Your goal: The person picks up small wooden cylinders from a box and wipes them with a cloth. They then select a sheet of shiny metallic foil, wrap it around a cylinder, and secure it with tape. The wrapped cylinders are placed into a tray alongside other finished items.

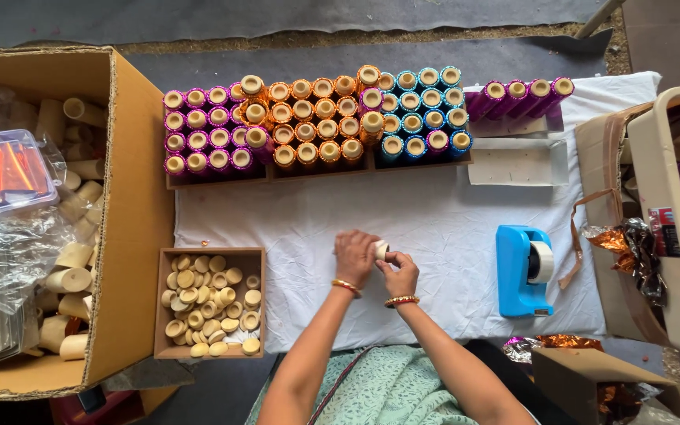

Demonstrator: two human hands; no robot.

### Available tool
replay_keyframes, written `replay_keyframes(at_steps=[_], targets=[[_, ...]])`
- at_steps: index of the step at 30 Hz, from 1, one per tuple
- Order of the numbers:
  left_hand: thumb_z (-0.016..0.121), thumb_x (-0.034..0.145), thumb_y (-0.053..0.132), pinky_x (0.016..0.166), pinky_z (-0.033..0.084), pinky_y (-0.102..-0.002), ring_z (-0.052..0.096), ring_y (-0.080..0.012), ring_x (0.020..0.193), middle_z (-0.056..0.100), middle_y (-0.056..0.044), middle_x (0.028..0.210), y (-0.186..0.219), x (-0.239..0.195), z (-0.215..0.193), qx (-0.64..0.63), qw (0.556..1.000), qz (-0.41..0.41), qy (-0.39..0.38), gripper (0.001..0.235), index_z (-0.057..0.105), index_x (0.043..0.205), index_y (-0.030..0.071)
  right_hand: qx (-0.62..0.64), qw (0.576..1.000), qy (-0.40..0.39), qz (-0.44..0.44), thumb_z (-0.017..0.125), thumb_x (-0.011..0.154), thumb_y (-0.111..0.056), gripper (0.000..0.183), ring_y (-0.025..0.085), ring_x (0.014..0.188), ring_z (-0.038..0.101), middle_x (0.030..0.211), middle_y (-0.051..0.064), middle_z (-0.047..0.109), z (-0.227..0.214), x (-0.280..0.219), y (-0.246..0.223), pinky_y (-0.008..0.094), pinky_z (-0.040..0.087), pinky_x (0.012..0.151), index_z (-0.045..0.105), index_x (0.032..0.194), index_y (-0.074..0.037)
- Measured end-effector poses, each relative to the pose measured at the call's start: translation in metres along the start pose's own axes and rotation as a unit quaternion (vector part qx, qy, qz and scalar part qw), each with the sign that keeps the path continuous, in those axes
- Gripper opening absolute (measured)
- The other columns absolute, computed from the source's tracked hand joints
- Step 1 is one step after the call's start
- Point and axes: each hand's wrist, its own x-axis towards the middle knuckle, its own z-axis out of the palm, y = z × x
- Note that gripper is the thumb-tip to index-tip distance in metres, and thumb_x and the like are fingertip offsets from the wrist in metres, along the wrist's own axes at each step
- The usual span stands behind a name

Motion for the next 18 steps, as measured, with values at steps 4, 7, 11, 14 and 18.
replay_keyframes(at_steps=[4, 7, 11, 14, 18], targets=[[0.050, 0.102, 0.027, 0.103, 0.039, -0.045, 0.063, -0.0228, 0.102, 0.071, -0.001, 0.099, 0.015, 0.024, 0.003, -0.135, 0.989, -0.028, -0.060, 0.025, 0.072, 0.100, 0.016, -0.119, 0.972, -0.006, -0.200, 0.076, 0.075, -0.005, 0.011, 0.027, 0.089, 0.066, 0.087, 0.006, 0.071, -0.011, 0.004, -0.032, 0.040, 0.053, 0.082, 0.071, 0.085, -0.006], [0.051, 0.102, 0.029, 0.091, 0.043, -0.043, 0.063, -0.0255, 0.093, 0.071, -0.002, 0.092, -0.008, 0.028, 0.018, -0.117, 0.986, -0.028, -0.119, 0.028, 0.072, 0.089, 0.016, -0.227, 0.893, -0.020, -0.389, 0.075, 0.072, -0.003, 0.020, 0.030, 0.099, 0.063, 0.093, 0.008, 0.070, -0.017, 0.011, -0.052, 0.044, 0.047, 0.088, 0.070, 0.091, -0.006], [0.050, 0.103, 0.030, 0.088, 0.044, -0.044, 0.063, -0.0265, 0.091, 0.071, -0.003, 0.091, -0.057, 0.002, 0.036, -0.075, 0.990, -0.051, -0.108, 0.029, 0.070, 0.088, 0.014, -0.246, 0.897, -0.032, -0.365, 0.082, 0.068, -0.009, 0.020, 0.026, 0.095, 0.064, 0.088, 0.002, 0.071, -0.018, -0.002, -0.061, 0.046, 0.044, 0.084, 0.070, 0.084, -0.010], [0.050, 0.102, 0.031, 0.091, 0.044, -0.044, 0.061, -0.0261, 0.093, 0.069, -0.003, 0.092, -0.041, -0.010, 0.016, -0.049, 0.994, -0.054, -0.075, 0.030, 0.071, 0.090, 0.014, -0.190, 0.965, -0.019, -0.177, 0.086, 0.066, -0.013, 0.024, 0.028, 0.088, 0.064, 0.088, 0.005, 0.070, -0.014, -0.006, -0.038, 0.043, 0.048, 0.077, 0.073, 0.086, -0.008], [0.050, 0.099, 0.029, 0.094, 0.042, -0.046, 0.058, -0.0262, 0.100, 0.068, -0.003, 0.098, 0.017, -0.002, -0.011, -0.004, 0.999, -0.044, 0.016, 0.027, 0.072, 0.096, 0.013, -0.081, 0.995, -0.004, -0.062, 0.086, 0.068, -0.013, 0.024, 0.025, 0.079, 0.067, 0.087, 0.007, 0.068, -0.009, -0.001, -0.012, 0.036, 0.055, 0.074, 0.073, 0.087, -0.007]])
